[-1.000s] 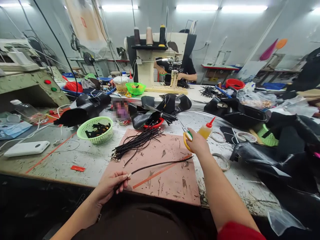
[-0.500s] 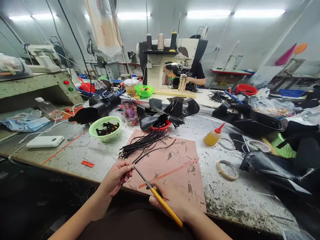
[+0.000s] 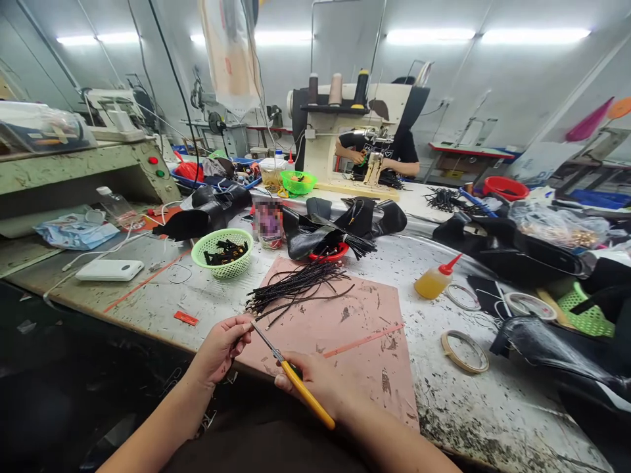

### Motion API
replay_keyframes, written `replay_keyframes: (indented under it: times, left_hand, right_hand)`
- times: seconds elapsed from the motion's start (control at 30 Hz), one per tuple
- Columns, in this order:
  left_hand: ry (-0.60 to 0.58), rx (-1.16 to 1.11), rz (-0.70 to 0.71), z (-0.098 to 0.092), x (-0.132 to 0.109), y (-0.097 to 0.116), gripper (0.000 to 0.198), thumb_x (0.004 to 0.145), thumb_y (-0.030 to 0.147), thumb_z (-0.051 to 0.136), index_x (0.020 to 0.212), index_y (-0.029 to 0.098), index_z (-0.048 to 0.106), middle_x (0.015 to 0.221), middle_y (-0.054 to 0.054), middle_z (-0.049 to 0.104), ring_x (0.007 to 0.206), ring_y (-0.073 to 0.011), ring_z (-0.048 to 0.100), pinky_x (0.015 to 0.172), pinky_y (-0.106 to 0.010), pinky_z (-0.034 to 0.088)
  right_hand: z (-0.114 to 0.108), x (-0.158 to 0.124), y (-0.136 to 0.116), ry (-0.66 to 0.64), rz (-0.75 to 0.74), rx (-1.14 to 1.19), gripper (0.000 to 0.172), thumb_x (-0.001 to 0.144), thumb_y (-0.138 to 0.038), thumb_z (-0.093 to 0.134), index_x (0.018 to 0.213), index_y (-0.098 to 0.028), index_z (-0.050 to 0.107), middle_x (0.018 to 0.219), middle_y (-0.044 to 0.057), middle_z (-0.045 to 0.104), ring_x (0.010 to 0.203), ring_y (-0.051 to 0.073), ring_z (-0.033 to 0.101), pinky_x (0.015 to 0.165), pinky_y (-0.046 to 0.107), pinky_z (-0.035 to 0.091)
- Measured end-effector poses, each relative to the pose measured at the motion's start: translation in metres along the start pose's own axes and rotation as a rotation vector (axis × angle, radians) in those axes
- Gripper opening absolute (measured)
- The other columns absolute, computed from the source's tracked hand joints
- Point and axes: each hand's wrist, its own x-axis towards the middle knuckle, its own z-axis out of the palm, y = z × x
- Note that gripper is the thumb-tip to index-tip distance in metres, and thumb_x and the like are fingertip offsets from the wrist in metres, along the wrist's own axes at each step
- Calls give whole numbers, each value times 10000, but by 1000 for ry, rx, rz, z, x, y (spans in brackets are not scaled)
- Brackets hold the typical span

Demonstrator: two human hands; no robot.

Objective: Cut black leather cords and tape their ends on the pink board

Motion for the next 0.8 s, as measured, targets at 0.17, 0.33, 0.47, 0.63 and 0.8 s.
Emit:
replay_keyframes:
  times: [0.17,0.33,0.47,0.63,0.8]
  left_hand:
    - [81,20,44,-26,8,-10,229,503,339,611,551,152,488,438,57,488,334,-24,296,352,-153,154]
    - [144,60,83,-51,10,-15,250,513,370,628,569,170,488,419,100,395,359,-41,276,377,-167,181]
    - [160,307,201,-58,15,-13,202,529,346,644,611,179,566,508,65,491,486,-100,433,494,-211,336]
    - [41,822,349,-48,22,-10,159,685,291,484,694,205,617,718,-9,645,676,-188,576,648,-290,425]
    - [-36,942,555,-28,17,-24,264,797,248,376,781,212,637,831,-43,672,801,-188,600,750,-284,455]
  right_hand:
    - [3,14,4,51,-5,-48,325,776,-431,459,919,-168,584,732,16,594,697,171,536,619,253,405]
    - [-53,1,14,402,364,-429,500,753,-523,444,1139,-206,456,704,30,614,653,220,578,598,308,416]
    - [-118,-11,43,579,902,-793,539,763,-481,437,1182,-142,419,852,133,647,768,289,617,625,351,427]
    - [-153,-11,60,500,868,-978,386,797,-285,428,1111,-83,524,964,189,628,885,277,608,687,337,443]
    - [-111,26,43,465,552,-1122,330,808,-275,435,1090,-156,559,1130,133,570,1063,250,507,890,364,372]
